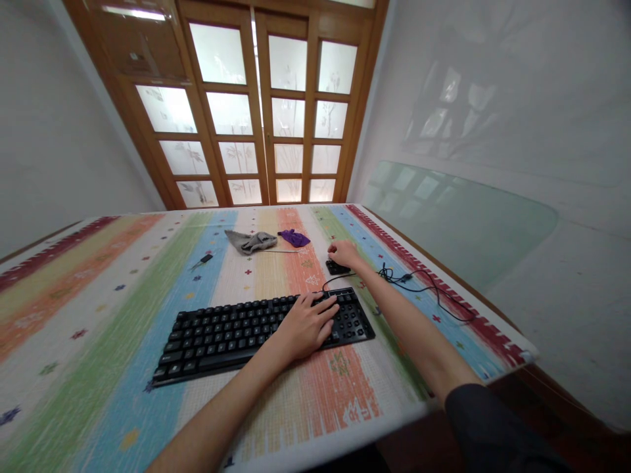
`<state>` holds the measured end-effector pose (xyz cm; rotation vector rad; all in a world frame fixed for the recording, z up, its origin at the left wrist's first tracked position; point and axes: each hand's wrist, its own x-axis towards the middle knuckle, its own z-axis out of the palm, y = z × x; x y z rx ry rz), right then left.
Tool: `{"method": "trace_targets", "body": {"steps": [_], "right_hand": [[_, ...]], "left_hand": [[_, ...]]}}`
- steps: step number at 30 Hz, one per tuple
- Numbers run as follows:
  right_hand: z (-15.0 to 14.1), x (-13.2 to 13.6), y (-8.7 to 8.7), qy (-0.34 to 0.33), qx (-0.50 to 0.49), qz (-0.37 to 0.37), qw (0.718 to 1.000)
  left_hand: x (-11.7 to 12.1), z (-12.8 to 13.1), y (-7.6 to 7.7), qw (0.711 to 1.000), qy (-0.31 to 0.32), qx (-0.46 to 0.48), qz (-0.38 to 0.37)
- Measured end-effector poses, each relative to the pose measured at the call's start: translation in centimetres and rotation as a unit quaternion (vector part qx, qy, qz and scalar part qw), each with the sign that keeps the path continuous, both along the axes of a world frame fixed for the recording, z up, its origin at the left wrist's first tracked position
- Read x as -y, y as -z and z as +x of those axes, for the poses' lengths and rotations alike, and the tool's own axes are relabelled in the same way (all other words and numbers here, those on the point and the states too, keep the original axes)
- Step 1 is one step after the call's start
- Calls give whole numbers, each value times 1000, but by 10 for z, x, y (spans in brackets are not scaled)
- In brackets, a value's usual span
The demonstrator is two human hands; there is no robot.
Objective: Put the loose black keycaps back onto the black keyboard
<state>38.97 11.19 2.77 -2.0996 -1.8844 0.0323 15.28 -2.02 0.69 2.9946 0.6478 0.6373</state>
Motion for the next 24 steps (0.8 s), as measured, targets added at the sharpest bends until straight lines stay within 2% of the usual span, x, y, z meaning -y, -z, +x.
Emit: {"method": "trace_targets", "body": {"steps": [6,10,17,19,22,24], "right_hand": [[-3,-2,-3,-29,-40,21,999],[-4,2,-12,-75,-92,52,992],[-6,39,-16,-189,-186,70,962],[-3,56,-14,-224,-225,69,946],[4,81,-10,-293,-310,58,903],[8,97,-9,-320,-335,56,885]], "left_hand": [[0,0,0,1000,0,-1,2],[0,0,-1,1000,-2,0,-8],[0,-1,-1,1000,2,3,-14],[0,-1,-1,1000,1,3,-14],[0,-1,-2,1000,-1,2,-14],[0,0,-2,1000,0,3,-14]]}}
